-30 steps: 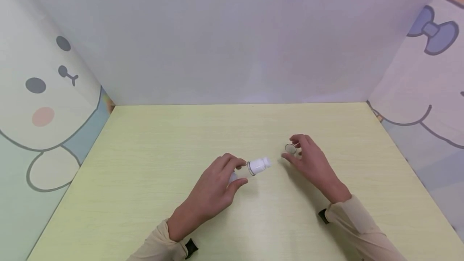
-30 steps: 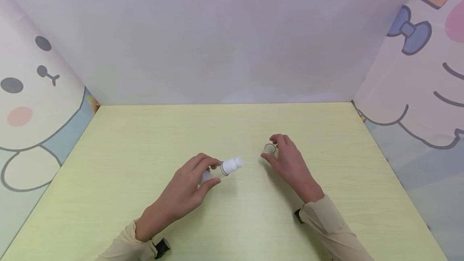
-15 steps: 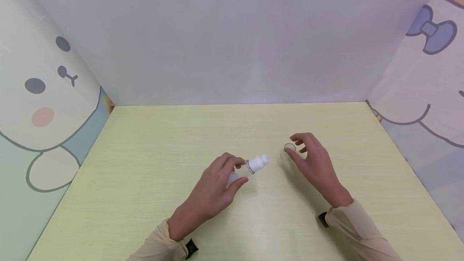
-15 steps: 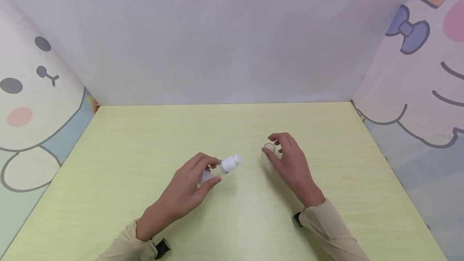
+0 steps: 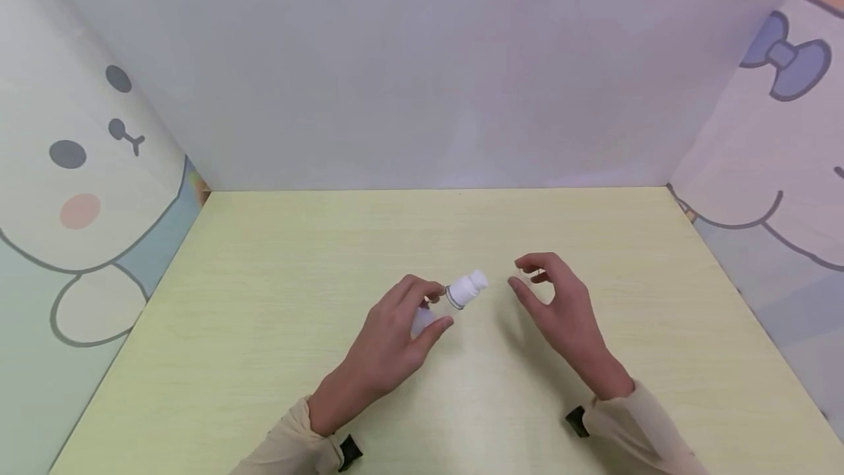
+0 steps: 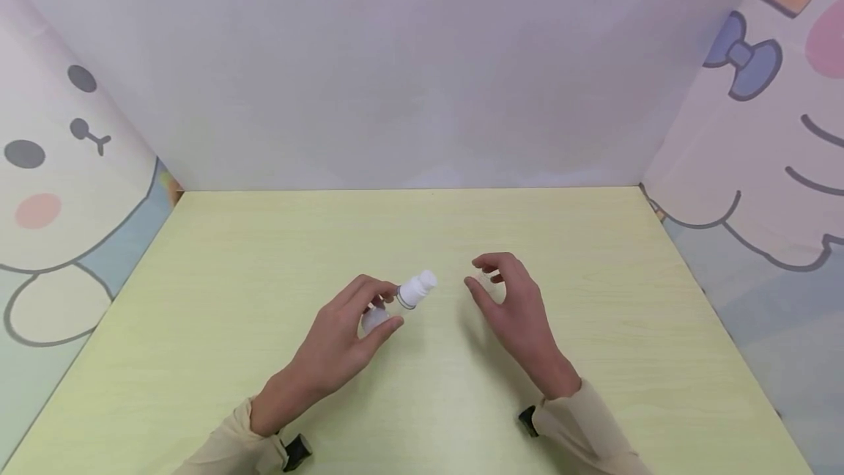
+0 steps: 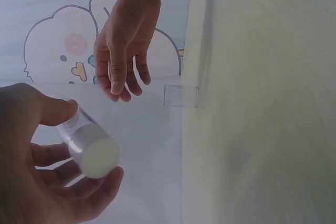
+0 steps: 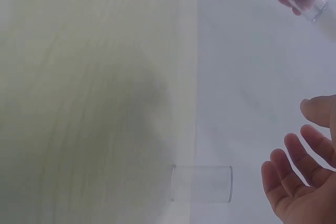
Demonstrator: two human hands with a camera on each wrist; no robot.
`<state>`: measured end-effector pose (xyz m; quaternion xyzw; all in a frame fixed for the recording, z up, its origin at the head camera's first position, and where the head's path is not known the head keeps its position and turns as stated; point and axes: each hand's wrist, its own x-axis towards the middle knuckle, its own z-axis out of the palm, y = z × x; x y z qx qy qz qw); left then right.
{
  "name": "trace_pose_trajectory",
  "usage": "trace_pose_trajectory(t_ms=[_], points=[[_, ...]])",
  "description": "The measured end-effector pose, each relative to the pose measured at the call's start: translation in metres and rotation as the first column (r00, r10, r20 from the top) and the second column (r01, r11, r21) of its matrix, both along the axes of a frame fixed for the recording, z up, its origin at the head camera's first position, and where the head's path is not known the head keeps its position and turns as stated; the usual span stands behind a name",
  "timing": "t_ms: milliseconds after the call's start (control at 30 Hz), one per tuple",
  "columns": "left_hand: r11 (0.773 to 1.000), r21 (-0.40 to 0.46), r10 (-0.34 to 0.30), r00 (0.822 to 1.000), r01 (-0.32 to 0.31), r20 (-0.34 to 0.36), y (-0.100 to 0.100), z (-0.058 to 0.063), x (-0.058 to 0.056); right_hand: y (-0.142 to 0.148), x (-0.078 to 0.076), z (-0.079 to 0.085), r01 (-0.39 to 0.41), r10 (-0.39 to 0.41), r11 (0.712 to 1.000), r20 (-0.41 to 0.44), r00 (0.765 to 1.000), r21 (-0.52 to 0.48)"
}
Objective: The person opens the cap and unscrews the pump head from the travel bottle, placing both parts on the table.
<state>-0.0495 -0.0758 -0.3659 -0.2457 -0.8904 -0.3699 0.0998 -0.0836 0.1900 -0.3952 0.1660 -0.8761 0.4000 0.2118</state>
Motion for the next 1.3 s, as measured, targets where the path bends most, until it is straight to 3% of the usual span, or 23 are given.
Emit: trace_pose_trajectory(t_ms=[300,500,700,967,1133,1300], points=[[1.0,0.003,-0.003,0.999,0.003,0.038,0.001,0.0,0.001,-0.02,0.017,0.012,-0.132,0.147,0.983,0.119,0.982,-0.13],[1.0,0.016,-0.017,0.999,0.016,0.047,0.003,-0.001,0.002,-0.031,0.022,0.014,-0.23,0.3,0.926,0.216,0.929,-0.299],[0.999,0.014,-0.037,0.998,0.036,0.06,0.005,-0.002,0.004,-0.038,0.025,0.017,-0.281,0.386,0.878,0.224,0.895,-0.388],[0.999,0.034,-0.032,0.999,0.031,0.026,0.007,-0.004,0.005,-0.047,0.028,0.024,-0.273,0.42,0.846,0.259,0.87,-0.458],[0.996,0.083,-0.009,0.998,0.014,-0.064,0.008,-0.006,0.005,-0.057,0.031,0.028,-0.233,0.439,0.804,0.281,0.854,-0.546],[0.992,0.123,0.025,0.99,-0.008,-0.139,0.008,-0.007,0.005,-0.067,0.032,0.03,-0.198,0.432,0.764,0.259,0.864,-0.614]])
